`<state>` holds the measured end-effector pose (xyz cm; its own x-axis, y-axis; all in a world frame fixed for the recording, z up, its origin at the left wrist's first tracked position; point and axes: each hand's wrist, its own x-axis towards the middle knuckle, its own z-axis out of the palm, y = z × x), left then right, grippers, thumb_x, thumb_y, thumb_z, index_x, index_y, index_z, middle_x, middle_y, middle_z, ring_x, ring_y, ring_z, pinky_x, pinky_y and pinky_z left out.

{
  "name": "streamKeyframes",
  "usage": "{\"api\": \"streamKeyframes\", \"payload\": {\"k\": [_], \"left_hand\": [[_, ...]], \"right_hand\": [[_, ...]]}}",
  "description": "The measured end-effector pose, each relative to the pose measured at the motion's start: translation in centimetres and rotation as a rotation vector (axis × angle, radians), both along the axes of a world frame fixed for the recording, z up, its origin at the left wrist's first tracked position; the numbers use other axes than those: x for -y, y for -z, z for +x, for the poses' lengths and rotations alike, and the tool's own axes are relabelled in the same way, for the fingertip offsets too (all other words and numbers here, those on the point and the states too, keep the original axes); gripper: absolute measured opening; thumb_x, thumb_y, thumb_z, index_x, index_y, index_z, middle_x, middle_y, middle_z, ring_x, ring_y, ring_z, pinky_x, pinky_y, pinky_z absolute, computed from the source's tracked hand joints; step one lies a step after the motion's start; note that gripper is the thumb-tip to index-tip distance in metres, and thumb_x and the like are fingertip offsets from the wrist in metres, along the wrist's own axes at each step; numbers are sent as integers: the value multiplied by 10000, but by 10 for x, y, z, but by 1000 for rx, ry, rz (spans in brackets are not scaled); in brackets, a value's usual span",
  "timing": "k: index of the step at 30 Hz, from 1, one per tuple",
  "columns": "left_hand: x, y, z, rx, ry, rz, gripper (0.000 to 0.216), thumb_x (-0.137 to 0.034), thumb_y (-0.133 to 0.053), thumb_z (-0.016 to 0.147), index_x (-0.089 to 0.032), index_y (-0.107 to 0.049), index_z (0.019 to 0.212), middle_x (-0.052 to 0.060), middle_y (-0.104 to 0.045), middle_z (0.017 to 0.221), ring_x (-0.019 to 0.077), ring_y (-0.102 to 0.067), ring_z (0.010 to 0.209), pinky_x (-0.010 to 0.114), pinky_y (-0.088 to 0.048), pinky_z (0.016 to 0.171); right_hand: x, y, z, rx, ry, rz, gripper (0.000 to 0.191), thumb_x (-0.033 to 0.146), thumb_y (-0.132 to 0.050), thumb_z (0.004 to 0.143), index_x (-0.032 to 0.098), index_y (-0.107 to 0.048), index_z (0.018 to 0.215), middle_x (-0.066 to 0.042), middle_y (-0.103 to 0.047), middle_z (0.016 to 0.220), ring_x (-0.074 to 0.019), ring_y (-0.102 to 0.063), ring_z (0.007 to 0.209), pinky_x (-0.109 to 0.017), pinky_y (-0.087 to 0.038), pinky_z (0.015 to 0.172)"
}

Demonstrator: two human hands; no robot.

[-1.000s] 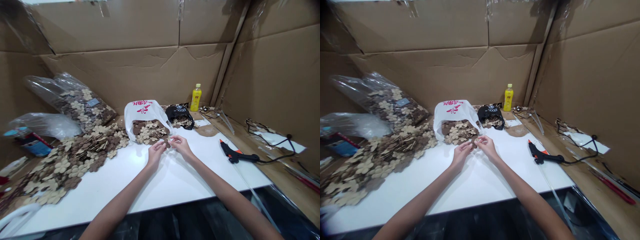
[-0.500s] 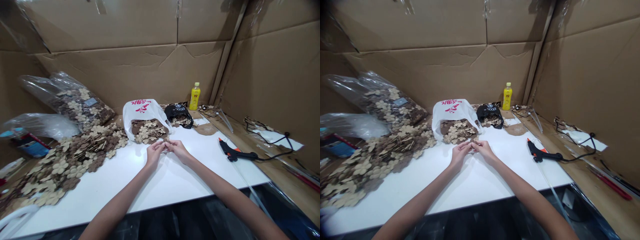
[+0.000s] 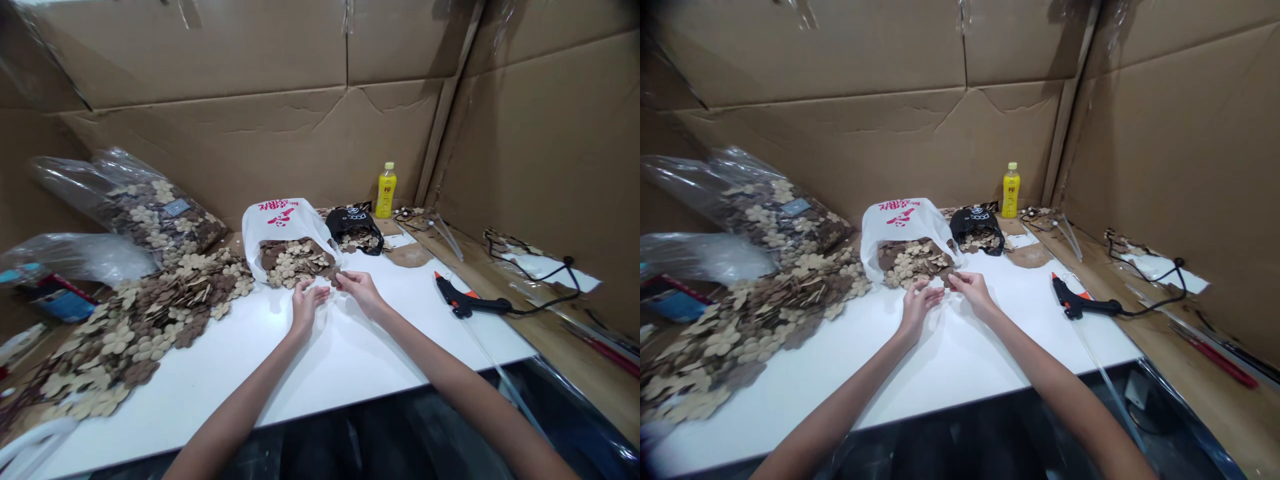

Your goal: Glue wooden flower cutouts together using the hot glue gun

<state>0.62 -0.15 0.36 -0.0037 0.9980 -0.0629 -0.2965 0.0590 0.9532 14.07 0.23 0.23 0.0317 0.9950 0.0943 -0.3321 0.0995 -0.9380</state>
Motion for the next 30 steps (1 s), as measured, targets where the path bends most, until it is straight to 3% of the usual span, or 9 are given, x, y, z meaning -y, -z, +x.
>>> {"api": "streamKeyframes", "payload": {"k": [5,11,17,21,25,27,30], "left_hand": [[2,3,1,-20,123,5,275,-234,-605,617,-163,-493,858,61,-679,683,179,-643,654,327,-467,694],[1,7,2,-48,141,11,240,-222,-611,615,-160,-520,829,65,-676,678,187,-644,662,325,-470,683],[0,5,2,-106,198,40,149,-184,-591,598,-157,-550,738,47,-653,608,156,-609,573,278,-456,597],[0,6,1,-118,259,77,57,-191,-578,597,-147,-574,632,44,-624,579,143,-577,534,256,-431,541],[-1,9,1,-144,217,55,58,-200,-595,584,-146,-579,570,34,-594,535,133,-541,504,255,-417,531],[1,8,0,-180,195,64,54,-198,-593,585,-144,-588,587,25,-589,534,127,-522,502,252,-408,527],[6,6,-1,-195,228,132,80,-208,-566,614,-141,-597,644,21,-606,598,126,-524,551,249,-411,556]], "right_hand": [[0,-1,5,66,22,25,304,419,-708,564,123,-650,605,4,-566,537,-92,-461,522,-245,-362,555],[-2,4,6,114,55,26,281,399,-700,566,129,-622,565,4,-554,526,-88,-430,496,-240,-333,521],[-1,-4,11,65,-105,-105,276,378,-707,566,120,-631,631,-10,-577,575,-86,-478,505,-245,-398,542],[-6,-38,-12,275,-202,-71,202,311,-665,618,129,-634,701,-23,-588,558,-102,-501,460,-245,-413,460],[-21,-93,-83,380,-375,114,120,202,-639,637,135,-648,737,-43,-632,632,-124,-547,488,-241,-442,443],[-34,-122,-122,360,-433,226,284,169,-621,659,170,-636,943,-46,-656,886,-121,-593,627,-243,-491,553],[-52,-153,-154,488,-346,550,536,183,-610,684,199,-490,1207,-77,-556,1174,-133,-597,801,-272,-498,696]]}}
